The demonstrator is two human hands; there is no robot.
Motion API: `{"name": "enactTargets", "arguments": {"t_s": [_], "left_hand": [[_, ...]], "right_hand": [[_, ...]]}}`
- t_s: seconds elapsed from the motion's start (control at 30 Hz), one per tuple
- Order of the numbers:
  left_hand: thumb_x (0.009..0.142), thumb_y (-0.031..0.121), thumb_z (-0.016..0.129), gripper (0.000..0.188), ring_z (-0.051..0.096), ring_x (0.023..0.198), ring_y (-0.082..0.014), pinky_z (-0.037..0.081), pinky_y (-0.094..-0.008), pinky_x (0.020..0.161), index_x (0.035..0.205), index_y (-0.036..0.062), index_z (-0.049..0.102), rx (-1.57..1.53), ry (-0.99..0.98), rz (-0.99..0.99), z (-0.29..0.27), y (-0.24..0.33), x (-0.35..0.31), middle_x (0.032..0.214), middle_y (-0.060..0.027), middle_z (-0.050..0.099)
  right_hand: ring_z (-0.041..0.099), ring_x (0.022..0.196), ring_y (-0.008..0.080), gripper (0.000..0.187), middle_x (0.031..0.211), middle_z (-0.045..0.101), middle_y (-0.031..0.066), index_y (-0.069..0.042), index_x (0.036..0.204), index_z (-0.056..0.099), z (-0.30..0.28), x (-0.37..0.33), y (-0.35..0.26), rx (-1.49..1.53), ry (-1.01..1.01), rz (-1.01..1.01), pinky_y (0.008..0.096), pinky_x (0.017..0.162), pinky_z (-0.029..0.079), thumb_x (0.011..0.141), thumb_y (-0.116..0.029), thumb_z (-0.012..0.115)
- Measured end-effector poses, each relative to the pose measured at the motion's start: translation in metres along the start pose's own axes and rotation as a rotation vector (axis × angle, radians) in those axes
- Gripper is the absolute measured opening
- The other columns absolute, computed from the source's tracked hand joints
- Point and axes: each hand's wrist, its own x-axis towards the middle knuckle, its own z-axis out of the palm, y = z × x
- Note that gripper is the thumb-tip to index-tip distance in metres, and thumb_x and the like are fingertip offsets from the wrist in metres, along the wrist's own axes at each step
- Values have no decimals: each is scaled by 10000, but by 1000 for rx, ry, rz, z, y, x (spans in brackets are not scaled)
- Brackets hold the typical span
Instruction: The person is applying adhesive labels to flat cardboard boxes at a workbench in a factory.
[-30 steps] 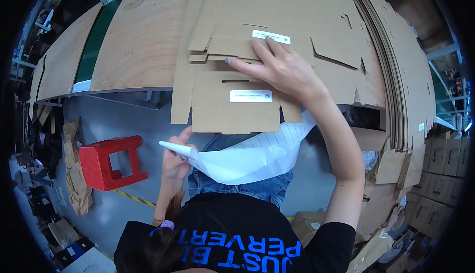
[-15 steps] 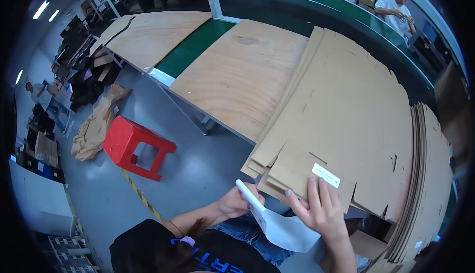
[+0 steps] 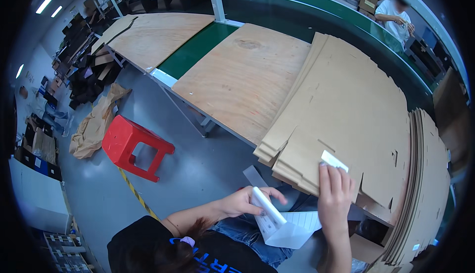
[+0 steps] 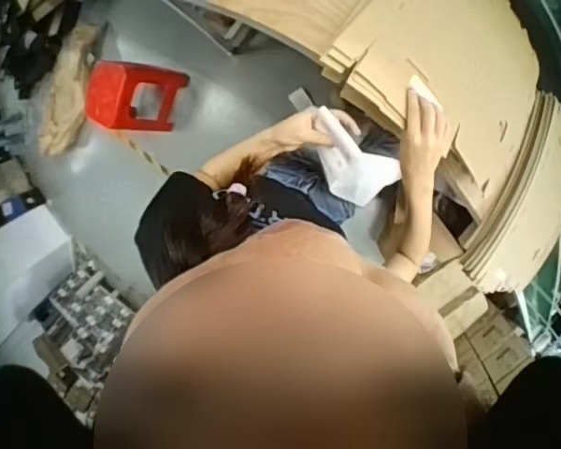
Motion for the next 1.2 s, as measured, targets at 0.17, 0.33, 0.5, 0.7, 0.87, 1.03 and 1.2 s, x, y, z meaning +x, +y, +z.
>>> {"name": "enactTargets", "arguments": {"t_s": [0.17,0.33,0.5,0.7,0.87,1.03,1.2], "left_hand": [[821,-9,595,332,600,903,-164,447,-242,817,1149,32,571,-12,214,-277,9,-6,-3,1159,-137,603],[832,15,598,343,601,945,-185,430,-274,864,1172,38,555,-119,285,-182,18,-5,1,1124,-144,621],[833,19,609,366,596,979,-203,400,-310,925,1190,43,533,-179,298,-199,2,-21,-1,1086,-147,628],[793,-28,633,352,583,1001,-225,383,-344,956,1130,43,563,-274,286,-230,0,-23,-9,1056,-144,623],[758,-59,651,324,569,979,-234,383,-364,942,1060,45,601,-389,266,-170,4,-27,-15,1005,-135,609],[747,-68,658,269,562,928,-227,385,-366,913,987,52,632,-484,169,-66,-2,-33,-16,946,-111,596],[743,-74,664,257,566,941,-209,394,-343,918,966,50,630,-541,22,22,-14,-45,-14,968,-105,603]], "right_hand": [[507,1122,276,369,1189,555,105,-17,1173,570,35,20,28,96,-94,92,382,945,370,807,-37,532],[449,1247,281,400,1294,529,94,-30,1215,554,63,25,35,126,-119,10,386,1019,325,819,-2,510],[403,1300,285,415,1341,504,92,-42,1235,549,54,15,25,197,-172,63,405,1058,286,827,13,492],[450,1258,302,382,1299,542,92,-46,1207,574,41,5,9,216,-137,53,419,1043,298,836,-2,496],[457,1253,300,369,1292,549,91,-49,1196,585,39,3,6,208,-123,53,420,1041,300,837,-16,508],[458,1253,295,359,1292,550,89,-52,1189,589,39,3,6,213,-114,60,420,1037,303,838,-30,516],[472,1223,287,352,1279,550,87,-53,1181,588,37,3,2,193,-98,39,414,1022,318,834,-43,527]]}}
